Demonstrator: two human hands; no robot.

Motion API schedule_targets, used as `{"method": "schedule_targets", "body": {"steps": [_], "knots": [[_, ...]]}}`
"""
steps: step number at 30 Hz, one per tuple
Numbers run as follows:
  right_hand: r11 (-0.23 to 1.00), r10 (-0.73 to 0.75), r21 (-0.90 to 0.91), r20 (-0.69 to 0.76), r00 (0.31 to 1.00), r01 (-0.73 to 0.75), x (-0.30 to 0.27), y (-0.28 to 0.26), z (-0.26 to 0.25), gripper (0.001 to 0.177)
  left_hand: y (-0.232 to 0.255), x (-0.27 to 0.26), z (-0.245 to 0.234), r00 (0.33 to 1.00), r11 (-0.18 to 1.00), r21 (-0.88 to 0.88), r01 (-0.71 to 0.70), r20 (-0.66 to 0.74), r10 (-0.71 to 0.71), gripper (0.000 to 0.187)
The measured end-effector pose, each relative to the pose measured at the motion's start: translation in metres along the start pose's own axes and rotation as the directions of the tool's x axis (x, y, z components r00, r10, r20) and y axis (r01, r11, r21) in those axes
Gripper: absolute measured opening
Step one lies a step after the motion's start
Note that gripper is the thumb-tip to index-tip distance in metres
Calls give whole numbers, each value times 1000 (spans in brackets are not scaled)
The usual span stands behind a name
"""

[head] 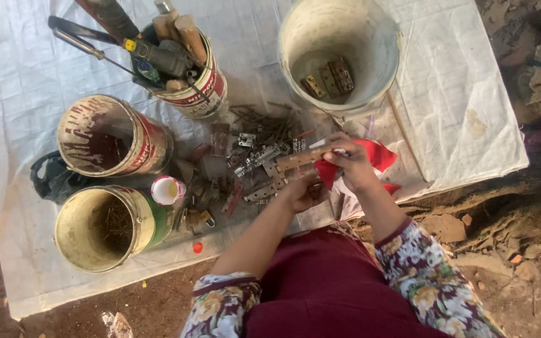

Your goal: The person cleans metal door hinges with a cloth and water.

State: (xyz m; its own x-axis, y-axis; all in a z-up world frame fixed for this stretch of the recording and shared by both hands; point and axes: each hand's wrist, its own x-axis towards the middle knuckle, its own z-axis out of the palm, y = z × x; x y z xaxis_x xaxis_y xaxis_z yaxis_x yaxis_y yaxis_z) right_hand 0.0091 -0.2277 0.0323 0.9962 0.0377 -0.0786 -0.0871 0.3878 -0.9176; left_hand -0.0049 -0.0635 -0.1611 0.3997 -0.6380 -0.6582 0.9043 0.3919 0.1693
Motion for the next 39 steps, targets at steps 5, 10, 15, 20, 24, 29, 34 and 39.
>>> {"method": "schedule_targets", "body": {"steps": [5,10,15,20,24,29,34,39], "knots": [[990,-125,-82,-113,986,116,-15,-27,-9,15,29,-71,92,967,992,115,-49,-243,76,44],[956,-155,219,-181,971,193,-21,-59,10,19,18,-62,114,867,996,-6,85,-492,-77,28],[955,-295,-63,-105,950,290,-24,-75,3,15,-4,33,15,987,995,-102,-7,-161,-10,30],[946,-293,-192,-159,943,261,-27,-90,-1,13,40,-45,62,985,950,-281,-134,-143,97,32],[944,-274,-232,-149,950,236,-32,-77,-10,10,48,-69,86,951,848,-453,-275,-261,169,37],[781,-402,-545,-65,913,305,-34,-101,4,19,30,-43,71,947,980,193,-47,-303,105,44],[617,-491,-699,17,871,361,-33,-107,4,21,60,-97,118,952,968,200,-152,-235,198,34],[530,-528,-778,10,849,338,-33,-87,-2,19,80,-140,133,801,841,-480,-248,387,457,50]]}}
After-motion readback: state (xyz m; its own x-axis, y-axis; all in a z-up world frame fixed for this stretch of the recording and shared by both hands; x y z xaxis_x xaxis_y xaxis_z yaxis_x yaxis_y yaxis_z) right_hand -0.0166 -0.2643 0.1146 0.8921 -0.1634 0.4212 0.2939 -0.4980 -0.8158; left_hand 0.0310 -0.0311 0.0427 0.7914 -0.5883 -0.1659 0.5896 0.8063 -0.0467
